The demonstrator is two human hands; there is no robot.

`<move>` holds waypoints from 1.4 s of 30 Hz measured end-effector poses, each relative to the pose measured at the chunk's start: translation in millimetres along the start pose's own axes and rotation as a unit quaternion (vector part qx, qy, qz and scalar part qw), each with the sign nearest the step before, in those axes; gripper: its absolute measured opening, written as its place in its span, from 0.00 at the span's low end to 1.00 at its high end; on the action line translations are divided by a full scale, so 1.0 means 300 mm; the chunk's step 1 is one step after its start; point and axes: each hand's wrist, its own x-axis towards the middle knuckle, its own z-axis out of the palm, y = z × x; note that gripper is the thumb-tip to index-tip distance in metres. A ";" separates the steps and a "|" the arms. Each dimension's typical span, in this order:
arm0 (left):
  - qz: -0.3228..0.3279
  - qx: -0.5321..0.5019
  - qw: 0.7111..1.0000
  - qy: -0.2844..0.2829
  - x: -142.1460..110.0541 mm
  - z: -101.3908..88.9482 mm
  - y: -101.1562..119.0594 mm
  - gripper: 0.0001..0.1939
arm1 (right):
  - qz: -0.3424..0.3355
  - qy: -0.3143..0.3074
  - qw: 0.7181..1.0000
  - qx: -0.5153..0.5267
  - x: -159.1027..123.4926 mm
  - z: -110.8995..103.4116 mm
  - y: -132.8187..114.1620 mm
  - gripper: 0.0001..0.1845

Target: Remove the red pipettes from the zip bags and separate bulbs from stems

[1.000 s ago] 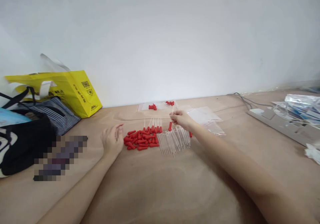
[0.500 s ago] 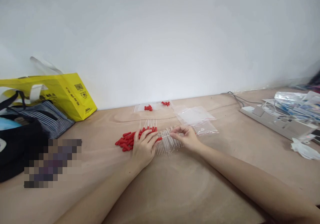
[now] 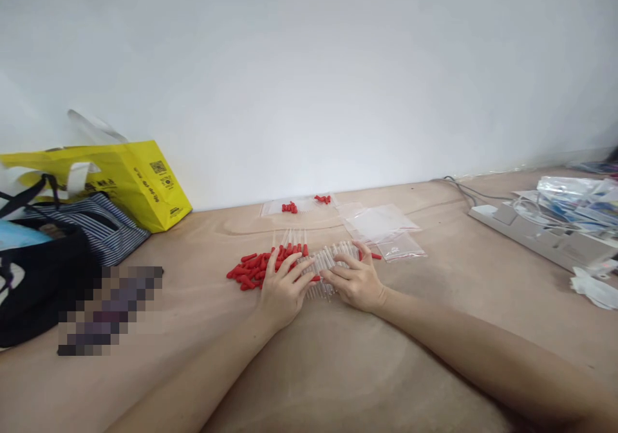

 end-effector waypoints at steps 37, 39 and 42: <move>-0.032 0.023 0.999 0.029 -0.045 -0.058 -0.013 0.10 | 0.065 0.007 0.998 0.022 -0.006 -0.031 0.015 0.08; -0.043 0.029 0.998 0.044 -0.060 -0.071 -0.028 0.09 | 0.099 0.010 0.995 0.022 -0.008 -0.026 0.022 0.08; -0.062 0.031 0.995 0.069 -0.076 -0.081 -0.051 0.08 | 0.142 0.009 0.989 0.039 0.001 -0.011 0.038 0.10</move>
